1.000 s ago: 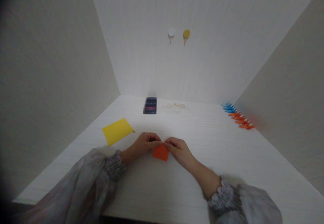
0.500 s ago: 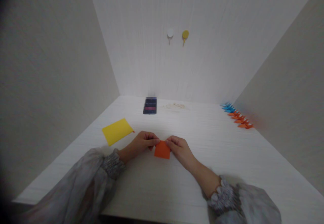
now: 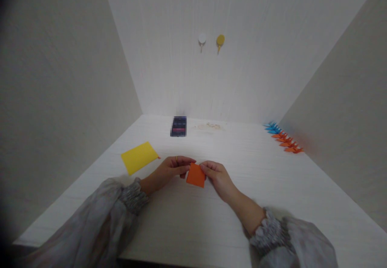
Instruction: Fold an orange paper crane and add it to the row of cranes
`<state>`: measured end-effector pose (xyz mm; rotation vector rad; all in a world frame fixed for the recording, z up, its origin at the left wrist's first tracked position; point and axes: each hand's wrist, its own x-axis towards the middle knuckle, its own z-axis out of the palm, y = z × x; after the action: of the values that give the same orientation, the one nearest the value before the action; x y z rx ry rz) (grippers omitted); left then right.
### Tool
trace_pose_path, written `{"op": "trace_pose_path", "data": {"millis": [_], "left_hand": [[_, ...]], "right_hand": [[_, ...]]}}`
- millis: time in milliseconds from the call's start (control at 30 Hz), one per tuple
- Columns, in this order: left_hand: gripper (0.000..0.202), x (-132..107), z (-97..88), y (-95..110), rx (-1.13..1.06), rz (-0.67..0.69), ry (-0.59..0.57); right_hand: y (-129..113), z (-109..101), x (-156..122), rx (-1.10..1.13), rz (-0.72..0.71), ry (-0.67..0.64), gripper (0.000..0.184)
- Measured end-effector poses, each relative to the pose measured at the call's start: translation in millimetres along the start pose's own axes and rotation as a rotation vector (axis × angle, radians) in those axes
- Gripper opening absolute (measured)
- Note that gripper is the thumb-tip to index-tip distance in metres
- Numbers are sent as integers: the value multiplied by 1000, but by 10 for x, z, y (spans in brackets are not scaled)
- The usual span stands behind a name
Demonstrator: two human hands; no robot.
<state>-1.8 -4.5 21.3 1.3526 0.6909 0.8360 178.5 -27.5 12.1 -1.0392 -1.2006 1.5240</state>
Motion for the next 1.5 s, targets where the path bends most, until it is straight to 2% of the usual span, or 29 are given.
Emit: {"op": "trace_pose_path", "data": {"millis": [300,533,667,800,1033,1133,1267,1500], "left_hand": [[31,0,9,8,-34,-20,-23],[22,-3,21,17,-31,-64,54],[19,14,29,21,-10,-102,143],[18,11,30,25,70,-152,172],[21,-6,50,66,138,-216,91],[20,-20,62,102,143,-226,56],[18,-34,71,137,175,-225,71],[17,-19,77,120,111,-246,66]], "right_hand": [[5,-11,3,68,10,-24,19],[21,14,6,-33,27,-66,23],[-15,48,-15,-172,-135,-46,27],[-57,21,-22,-317,-303,10,37],[-27,-4,-14,-454,-224,15,22],[-34,-5,-28,-488,-264,21,18],[-56,-14,-45,-542,-319,48,17],[-119,4,-77,-658,-409,-30,18]]}}
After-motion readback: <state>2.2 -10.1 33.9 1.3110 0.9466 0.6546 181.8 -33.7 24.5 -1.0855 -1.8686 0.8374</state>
